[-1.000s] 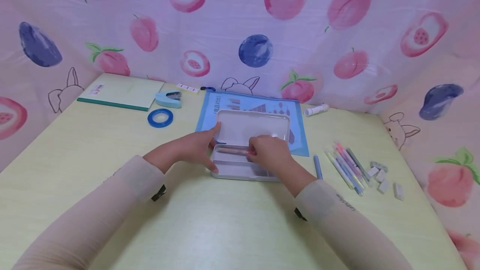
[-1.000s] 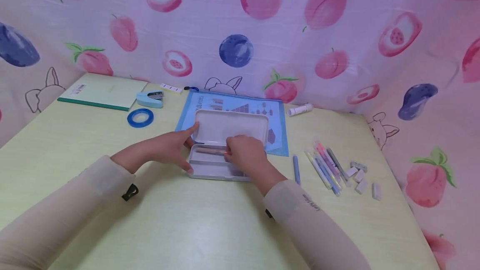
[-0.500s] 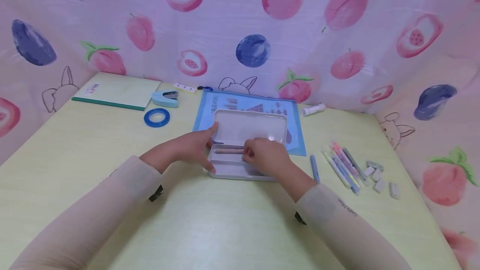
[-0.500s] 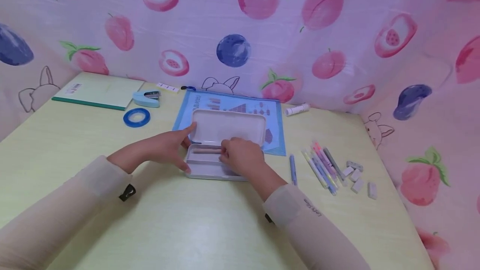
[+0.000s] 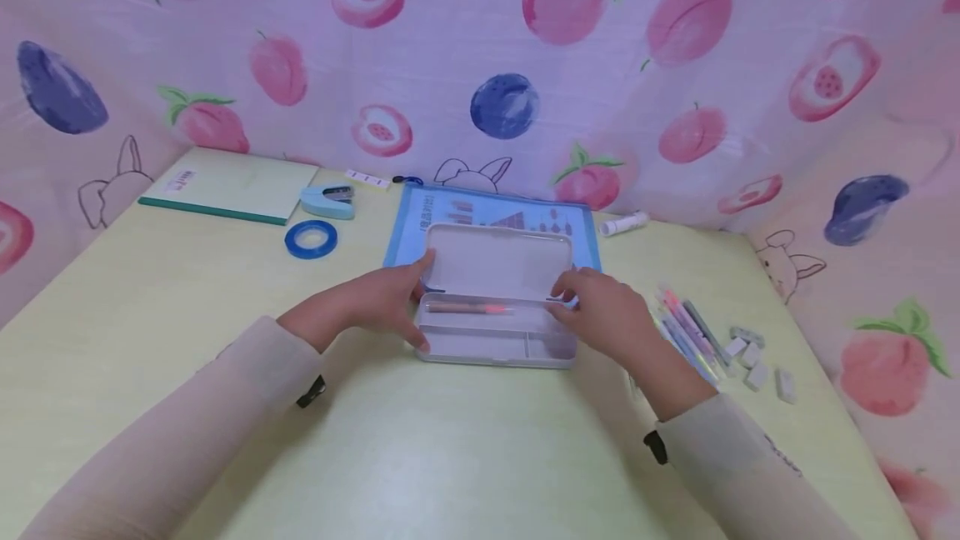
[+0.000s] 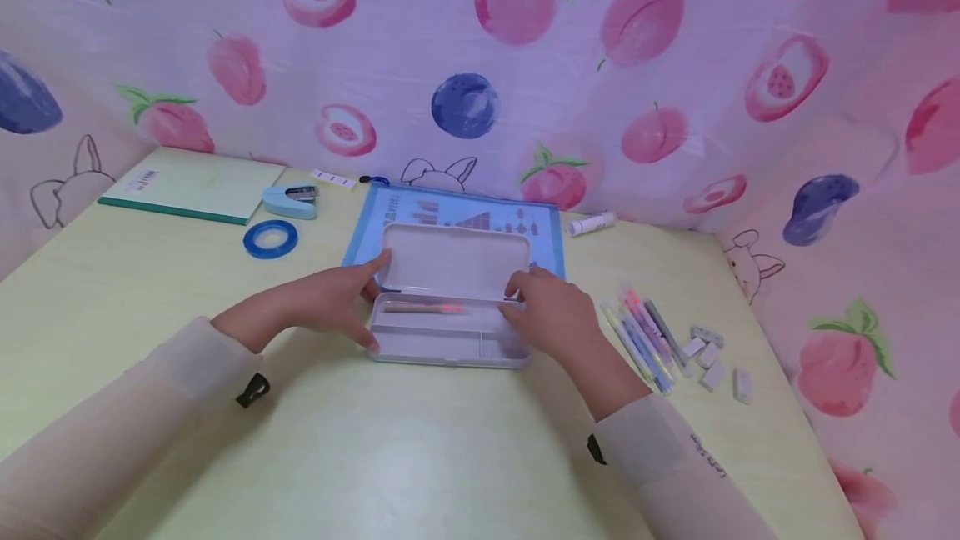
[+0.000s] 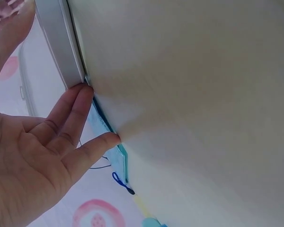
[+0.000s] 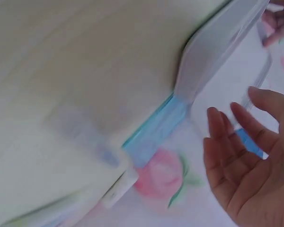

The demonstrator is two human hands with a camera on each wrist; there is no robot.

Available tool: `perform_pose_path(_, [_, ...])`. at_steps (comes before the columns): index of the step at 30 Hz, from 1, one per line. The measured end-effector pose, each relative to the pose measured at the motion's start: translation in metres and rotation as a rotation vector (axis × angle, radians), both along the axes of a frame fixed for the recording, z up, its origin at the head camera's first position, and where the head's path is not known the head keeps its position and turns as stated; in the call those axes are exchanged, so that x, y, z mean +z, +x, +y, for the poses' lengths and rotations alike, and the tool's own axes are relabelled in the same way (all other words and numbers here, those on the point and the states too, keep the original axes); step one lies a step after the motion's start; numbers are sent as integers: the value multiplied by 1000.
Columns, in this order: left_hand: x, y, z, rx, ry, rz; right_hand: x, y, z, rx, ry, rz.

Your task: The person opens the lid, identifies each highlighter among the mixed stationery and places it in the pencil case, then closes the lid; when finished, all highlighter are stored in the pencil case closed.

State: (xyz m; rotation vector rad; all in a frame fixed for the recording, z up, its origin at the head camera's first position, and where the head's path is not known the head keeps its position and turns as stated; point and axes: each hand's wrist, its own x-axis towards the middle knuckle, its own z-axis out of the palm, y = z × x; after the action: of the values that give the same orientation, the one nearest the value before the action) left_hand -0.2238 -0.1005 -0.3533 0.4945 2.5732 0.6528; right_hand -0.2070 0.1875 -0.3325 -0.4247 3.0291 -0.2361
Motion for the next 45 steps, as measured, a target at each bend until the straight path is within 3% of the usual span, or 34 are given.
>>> perform_pose_path(8, [3, 0, 0, 2, -4, -13, 4, 11, 48, -183, 104, -173])
perform_pose_path(19, [2, -1, -4, 9, -9, -22, -4, 31, 74, -221, 191, -262])
perform_pose_path(28, [1, -1, -4, 7, 0, -26, -8, 35, 83, -264, 170, -321])
perform_pose_path(33, [0, -2, -3, 5, 5, -31, -2, 37, 88, -286, 145, -326])
perform_pose_path(45, [-2, -2, 0, -3, 10, -39, 30, 40, 83, -280, 28, -138])
